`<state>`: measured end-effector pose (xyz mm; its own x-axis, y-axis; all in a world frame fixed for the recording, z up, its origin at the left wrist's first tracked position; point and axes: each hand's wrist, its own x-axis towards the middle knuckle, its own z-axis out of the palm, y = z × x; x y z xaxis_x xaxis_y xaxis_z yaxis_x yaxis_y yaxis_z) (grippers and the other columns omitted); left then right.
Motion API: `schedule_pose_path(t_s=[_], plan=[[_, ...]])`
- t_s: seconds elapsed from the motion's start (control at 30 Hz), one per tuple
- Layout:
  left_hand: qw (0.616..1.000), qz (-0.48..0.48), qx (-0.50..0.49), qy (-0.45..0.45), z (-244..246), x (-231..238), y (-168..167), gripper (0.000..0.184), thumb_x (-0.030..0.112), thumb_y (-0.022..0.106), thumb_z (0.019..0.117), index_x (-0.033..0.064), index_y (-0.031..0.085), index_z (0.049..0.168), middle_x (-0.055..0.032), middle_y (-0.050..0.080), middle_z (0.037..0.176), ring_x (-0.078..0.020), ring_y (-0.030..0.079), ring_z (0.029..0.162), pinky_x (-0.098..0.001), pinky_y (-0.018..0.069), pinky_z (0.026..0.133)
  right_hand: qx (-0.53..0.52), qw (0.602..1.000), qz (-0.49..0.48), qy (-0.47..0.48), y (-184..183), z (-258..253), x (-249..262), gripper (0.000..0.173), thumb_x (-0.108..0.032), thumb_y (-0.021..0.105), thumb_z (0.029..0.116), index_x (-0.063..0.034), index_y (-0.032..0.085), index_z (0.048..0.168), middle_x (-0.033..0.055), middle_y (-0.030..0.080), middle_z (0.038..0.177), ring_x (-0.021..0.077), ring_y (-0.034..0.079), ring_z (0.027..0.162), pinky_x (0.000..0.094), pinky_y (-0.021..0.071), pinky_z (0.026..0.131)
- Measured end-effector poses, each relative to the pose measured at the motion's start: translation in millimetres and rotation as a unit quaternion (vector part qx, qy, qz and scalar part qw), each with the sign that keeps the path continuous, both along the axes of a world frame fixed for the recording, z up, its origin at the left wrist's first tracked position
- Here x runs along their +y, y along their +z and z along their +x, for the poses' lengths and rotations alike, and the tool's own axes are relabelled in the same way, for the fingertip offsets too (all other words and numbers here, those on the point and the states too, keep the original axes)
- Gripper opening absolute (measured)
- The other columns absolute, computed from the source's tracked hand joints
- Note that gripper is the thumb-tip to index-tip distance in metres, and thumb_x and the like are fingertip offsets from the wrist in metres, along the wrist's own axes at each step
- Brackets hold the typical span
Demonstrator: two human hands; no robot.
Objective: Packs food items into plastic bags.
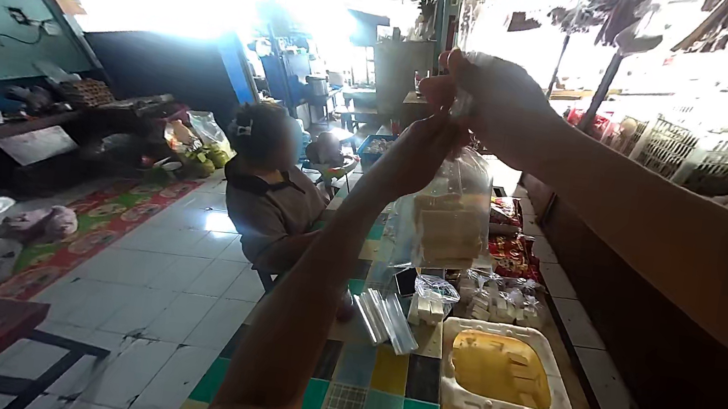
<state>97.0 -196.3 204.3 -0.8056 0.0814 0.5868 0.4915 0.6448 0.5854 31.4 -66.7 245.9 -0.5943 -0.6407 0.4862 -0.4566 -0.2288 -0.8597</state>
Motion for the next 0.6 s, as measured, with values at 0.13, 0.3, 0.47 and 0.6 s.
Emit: schedule_pose_path(t_s=[0.13, 0.3, 0.47, 0.6], plan=[[1.000, -0.001, 0.007, 0.010, 2.0, -2.7, -1.8, 0.028, 0.015, 0.040, 0.1100, -0.0009, 0.061, 0.101, 0.0016, 0.054, 0.084, 0.0009, 0.053, 0.078, -0.0181, 0.0462, 0.076, 0.001, 1.000, 0.005, -0.023, -2.1, 4.0, -5.6, 0.027, -0.029, 0.042, 0.1120, -0.0071, 0.058, 0.113, -0.0014, 0.072, 0.095, 0.0026, 0.067, 0.083, 0.0232, 0.0543, 0.077], [0.999, -0.016, 0.021, 0.022, 6.7, -5.1, -1.3, 0.029, 0.017, 0.038, 0.1106, 0.0003, 0.059, 0.099, 0.0009, 0.052, 0.083, -0.0006, 0.051, 0.077, -0.0197, 0.0445, 0.074, -0.005, 0.999, 0.016, -0.046, -4.4, 8.2, -8.3, 0.031, -0.034, 0.044, 0.1113, -0.0073, 0.056, 0.119, -0.0012, 0.071, 0.099, 0.0026, 0.066, 0.084, 0.0235, 0.0534, 0.076], [0.999, -0.018, 0.034, 0.026, 7.8, -9.3, -2.2, 0.030, 0.020, 0.038, 0.1108, 0.0013, 0.060, 0.101, 0.0010, 0.055, 0.085, 0.0006, 0.054, 0.078, -0.0193, 0.0455, 0.075, 0.011, 0.999, -0.002, -0.030, -1.4, 18.5, -12.5, 0.028, -0.030, 0.046, 0.1110, -0.0069, 0.053, 0.125, 0.0006, 0.071, 0.102, 0.0033, 0.067, 0.088, 0.0224, 0.0546, 0.077], [0.998, -0.036, 0.027, 0.040, 13.9, -7.3, 1.0, 0.031, 0.020, 0.038, 0.1110, 0.0018, 0.060, 0.101, 0.0004, 0.054, 0.084, -0.0010, 0.053, 0.078, -0.0206, 0.0450, 0.074, -0.001, 0.999, 0.007, -0.031, 0.5, 22.2, -14.1, 0.032, -0.031, 0.042, 0.1123, -0.0058, 0.051, 0.129, 0.0012, 0.071, 0.104, 0.0037, 0.067, 0.091, 0.0235, 0.0540, 0.081]])
